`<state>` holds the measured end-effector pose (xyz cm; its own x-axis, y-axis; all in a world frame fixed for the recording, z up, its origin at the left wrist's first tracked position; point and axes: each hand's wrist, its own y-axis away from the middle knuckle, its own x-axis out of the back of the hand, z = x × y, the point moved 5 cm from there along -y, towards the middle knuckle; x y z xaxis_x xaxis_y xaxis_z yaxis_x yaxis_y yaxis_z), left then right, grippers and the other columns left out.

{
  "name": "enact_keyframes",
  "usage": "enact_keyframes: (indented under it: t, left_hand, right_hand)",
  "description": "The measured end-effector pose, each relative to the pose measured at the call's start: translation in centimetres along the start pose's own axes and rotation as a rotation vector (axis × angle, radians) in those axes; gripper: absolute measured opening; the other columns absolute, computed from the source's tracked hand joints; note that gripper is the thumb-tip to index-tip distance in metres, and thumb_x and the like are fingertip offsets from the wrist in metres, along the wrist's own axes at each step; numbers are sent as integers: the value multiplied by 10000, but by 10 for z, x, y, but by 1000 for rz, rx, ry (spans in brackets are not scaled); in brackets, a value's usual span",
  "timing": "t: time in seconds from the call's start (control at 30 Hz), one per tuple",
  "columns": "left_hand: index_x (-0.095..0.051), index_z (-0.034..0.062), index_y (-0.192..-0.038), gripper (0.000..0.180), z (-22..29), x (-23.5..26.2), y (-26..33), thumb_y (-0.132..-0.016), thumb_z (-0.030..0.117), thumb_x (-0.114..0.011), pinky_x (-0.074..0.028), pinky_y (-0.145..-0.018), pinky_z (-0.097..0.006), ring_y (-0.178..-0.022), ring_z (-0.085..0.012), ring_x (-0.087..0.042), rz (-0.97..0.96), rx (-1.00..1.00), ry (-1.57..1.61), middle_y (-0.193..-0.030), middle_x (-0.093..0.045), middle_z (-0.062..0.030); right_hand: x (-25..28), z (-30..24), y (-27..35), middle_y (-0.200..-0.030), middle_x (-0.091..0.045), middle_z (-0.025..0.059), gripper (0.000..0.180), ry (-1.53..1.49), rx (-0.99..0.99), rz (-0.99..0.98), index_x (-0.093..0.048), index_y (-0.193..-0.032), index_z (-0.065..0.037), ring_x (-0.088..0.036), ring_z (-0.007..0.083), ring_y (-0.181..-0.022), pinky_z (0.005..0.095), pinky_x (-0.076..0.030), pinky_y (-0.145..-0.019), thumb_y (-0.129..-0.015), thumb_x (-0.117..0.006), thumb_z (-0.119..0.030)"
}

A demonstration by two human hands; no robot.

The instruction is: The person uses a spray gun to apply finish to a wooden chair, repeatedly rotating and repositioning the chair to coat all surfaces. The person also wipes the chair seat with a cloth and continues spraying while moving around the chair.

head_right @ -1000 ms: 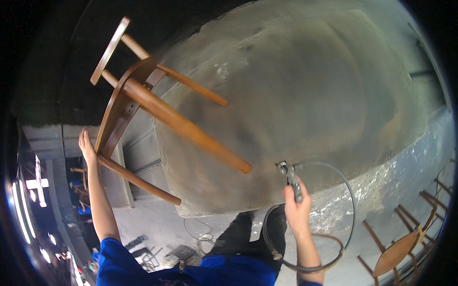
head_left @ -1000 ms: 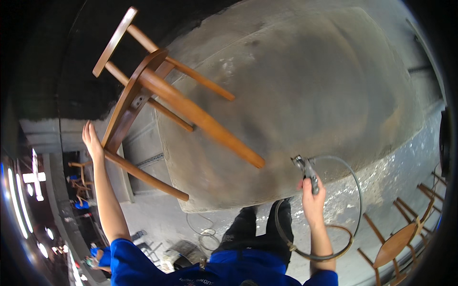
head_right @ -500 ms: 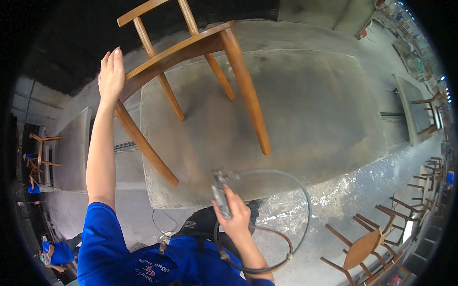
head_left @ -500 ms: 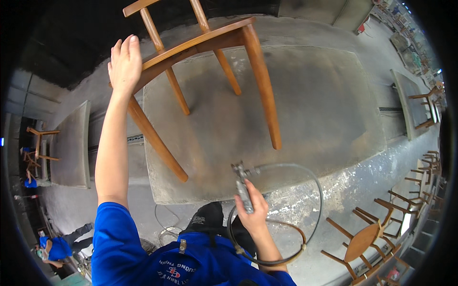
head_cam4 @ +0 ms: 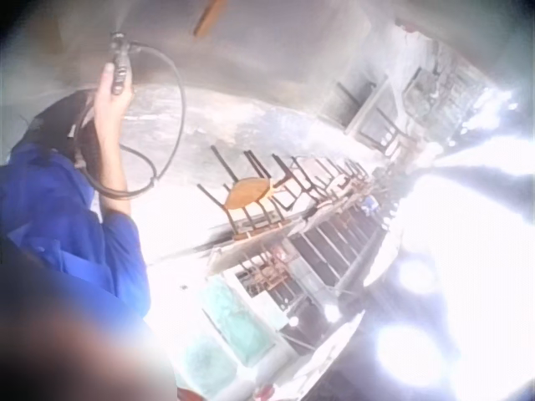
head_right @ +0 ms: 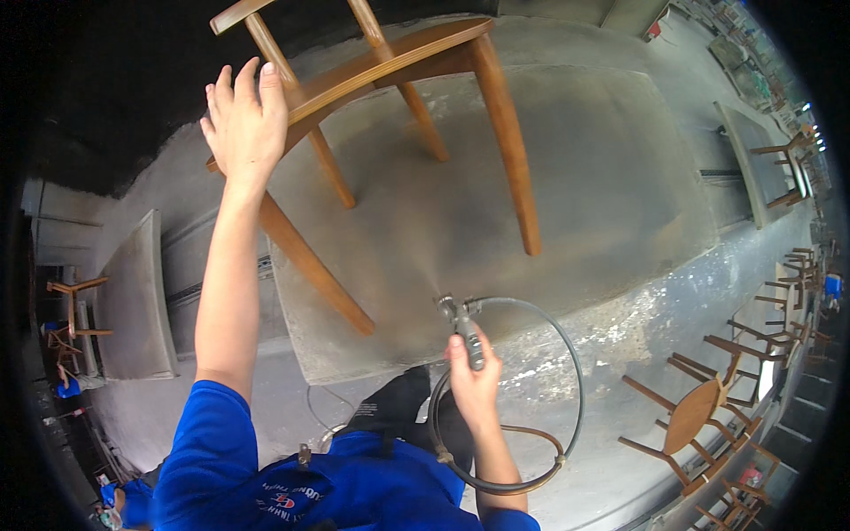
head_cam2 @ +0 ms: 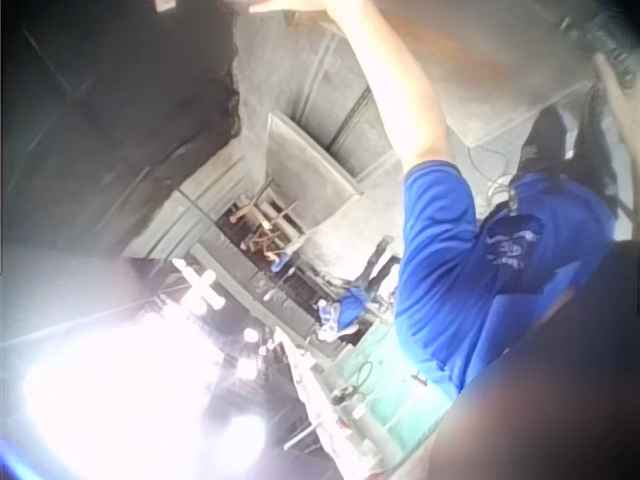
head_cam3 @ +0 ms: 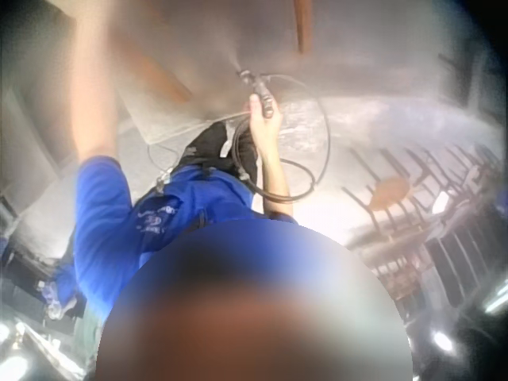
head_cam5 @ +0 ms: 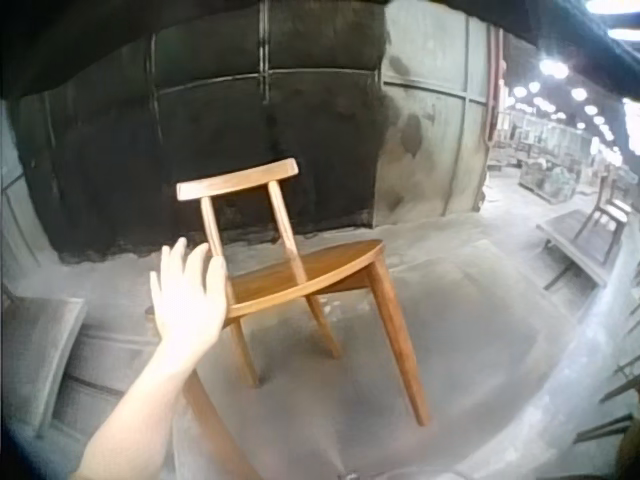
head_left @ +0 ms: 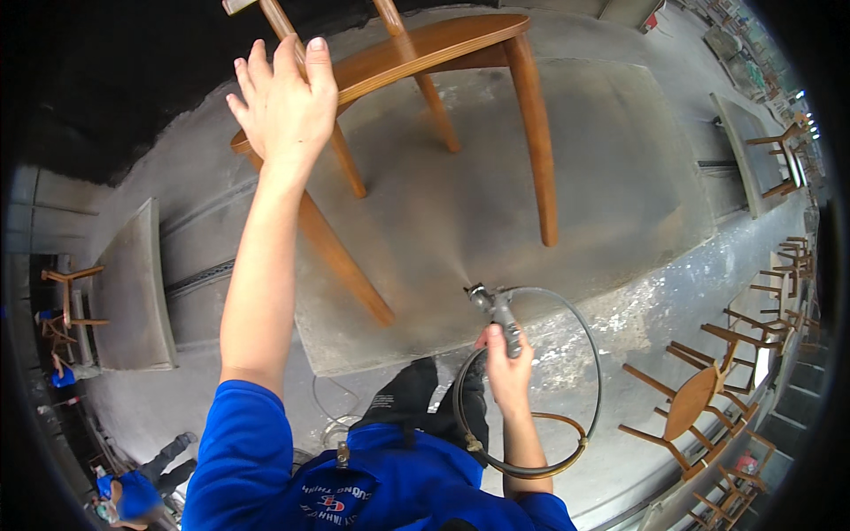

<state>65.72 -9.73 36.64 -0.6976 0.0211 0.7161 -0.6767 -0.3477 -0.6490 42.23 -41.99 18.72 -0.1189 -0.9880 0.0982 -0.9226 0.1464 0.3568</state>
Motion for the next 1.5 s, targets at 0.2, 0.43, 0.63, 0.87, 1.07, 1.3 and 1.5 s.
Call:
enact_keyframes:
  t: [0.2,0.43,0.63,0.87,1.07,1.3,1.5]
  left_hand:
    - [-518,117,-1442,673,7,3,6,-1000,604,-372,-133,-1190,-629,-1505,-417,-203,-38,-2,26,-1572,-336,-225]
    - [-525,108,-1433,677,18,7,30,-985,602,-411,-136,-1189,-626,-1498,-424,-214,-36,-17,26,-1566,-349,-221]
    - [-571,106,-1371,662,58,35,109,-925,595,-553,-226,-1153,-634,-1437,-442,-330,48,-262,34,-1501,-432,-197]
    - [-569,160,-1376,626,102,61,287,-874,515,-693,-274,-1151,-597,-1447,-384,-344,-180,-533,93,-1543,-416,-116]
    - [-516,126,-1415,575,117,57,351,-935,415,-643,-188,-1188,-594,-1478,-381,-272,-220,-512,181,-1560,-376,-148]
    - [-370,-69,-1436,566,0,138,305,-999,241,-551,-284,-1164,-440,-1348,-363,-382,149,103,366,-1439,-363,-243]
    - [-281,-18,-1507,698,-149,165,454,-971,344,-542,-303,-1147,-496,-1378,-447,-316,-133,677,164,-1507,-274,-320]
  right_hand:
    - [-26,-49,-11,-848,-679,67,448,-483,16,-85,-630,-1000,-13,-607,81,-689,222,-415,-464,-1037,-528,-448]
    - [-11,1,-24,-783,-659,41,453,-166,-143,-55,-632,-948,-61,-656,127,-708,224,-391,-443,-1028,-519,-492]
    - [83,36,55,-774,-662,53,495,-112,-163,42,-639,-901,-45,-606,106,-640,244,-436,-479,-1024,-520,-510]
    - [213,64,163,-739,-673,67,601,-43,-226,143,-662,-851,-31,-580,100,-603,240,-406,-462,-1028,-459,-569]
    - [286,103,241,-738,-653,60,579,-12,-408,218,-635,-940,-26,-559,102,-564,235,-382,-441,-1025,-462,-572]
    - [308,99,303,-851,-648,113,638,-612,-159,-20,-465,-874,-59,-669,211,-750,229,-375,-428,-964,-427,-689]
    - [310,136,304,-696,-646,41,606,-215,-239,109,-636,-792,-43,-486,67,-509,231,-351,-437,-1026,-460,-574]
